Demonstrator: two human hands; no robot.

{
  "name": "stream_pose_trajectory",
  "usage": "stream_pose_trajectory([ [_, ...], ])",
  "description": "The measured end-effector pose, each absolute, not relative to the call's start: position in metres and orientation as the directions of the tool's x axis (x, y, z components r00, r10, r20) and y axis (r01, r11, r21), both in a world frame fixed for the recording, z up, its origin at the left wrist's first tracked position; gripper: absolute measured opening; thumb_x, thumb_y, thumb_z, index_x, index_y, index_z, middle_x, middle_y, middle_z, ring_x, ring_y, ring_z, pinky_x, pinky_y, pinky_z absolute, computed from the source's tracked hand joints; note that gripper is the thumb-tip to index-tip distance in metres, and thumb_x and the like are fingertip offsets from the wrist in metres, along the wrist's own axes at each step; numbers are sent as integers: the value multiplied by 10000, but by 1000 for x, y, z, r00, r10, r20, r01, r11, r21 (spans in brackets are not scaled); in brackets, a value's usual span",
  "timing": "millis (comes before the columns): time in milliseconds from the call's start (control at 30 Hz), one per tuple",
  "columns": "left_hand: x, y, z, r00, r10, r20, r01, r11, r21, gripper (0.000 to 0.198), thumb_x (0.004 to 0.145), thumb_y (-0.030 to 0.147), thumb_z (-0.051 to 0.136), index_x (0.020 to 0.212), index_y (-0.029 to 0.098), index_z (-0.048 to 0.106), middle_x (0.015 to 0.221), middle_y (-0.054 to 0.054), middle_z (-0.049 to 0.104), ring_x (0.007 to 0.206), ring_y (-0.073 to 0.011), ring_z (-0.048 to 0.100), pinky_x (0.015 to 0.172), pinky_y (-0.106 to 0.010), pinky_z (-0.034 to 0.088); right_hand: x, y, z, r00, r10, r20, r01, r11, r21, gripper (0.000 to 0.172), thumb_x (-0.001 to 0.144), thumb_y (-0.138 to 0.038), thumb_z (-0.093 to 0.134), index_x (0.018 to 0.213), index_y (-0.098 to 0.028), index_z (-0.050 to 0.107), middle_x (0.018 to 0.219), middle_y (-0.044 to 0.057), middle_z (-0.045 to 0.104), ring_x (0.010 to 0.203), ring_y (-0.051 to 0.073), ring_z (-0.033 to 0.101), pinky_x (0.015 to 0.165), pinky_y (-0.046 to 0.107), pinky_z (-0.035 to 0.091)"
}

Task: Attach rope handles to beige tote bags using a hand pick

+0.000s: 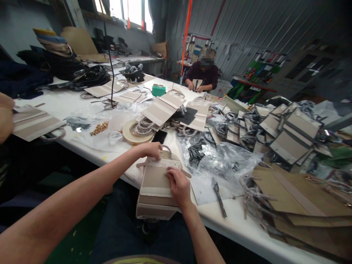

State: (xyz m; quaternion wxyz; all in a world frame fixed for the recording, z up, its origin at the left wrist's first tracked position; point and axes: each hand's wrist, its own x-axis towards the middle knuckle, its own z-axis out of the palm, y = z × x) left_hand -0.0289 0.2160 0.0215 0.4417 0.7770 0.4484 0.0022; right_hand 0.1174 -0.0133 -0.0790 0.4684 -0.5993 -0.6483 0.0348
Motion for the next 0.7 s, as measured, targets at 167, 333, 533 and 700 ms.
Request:
stream_pose_trajectory([
  [167,-44,225,17,643,635,-428,565,-17,825,469,573,428,1010,884,196,747,741,-8,669,691,-206,606,590,-282,404,118,-13,-80,176,784,595,740,293,-605,226,1156,-181,563,1195,-259,771,1334,106,830,1234,256,807,1088,417,646],
  [333,-49,230,7,683,417,-600,604,141,785,605,524,557,1089,853,150,784,790,-81,762,725,-222,678,624,-289,505,117,-14,-80,117,768,630,762,337,-553,247,1156,-133,545,1207,-255,754,1340,94,831,1235,241,807,1094,401,639],
  [533,-46,229,2,788,169,-592,574,147,806,557,556,424,1089,965,138,844,939,-107,845,833,-254,770,734,-290,630,116,-15,-80,109,750,652,789,334,-516,255,1137,-98,569,1229,-252,751,1352,95,829,1229,247,809,1077,396,637],
  [700,-49,220,-8,803,178,-569,527,235,817,521,551,322,1057,1002,153,860,988,-110,864,815,-261,795,675,-287,657,116,-15,-81,108,757,644,799,320,-509,259,1135,-102,575,1233,-259,756,1345,93,833,1216,252,814,1069,400,636],
])
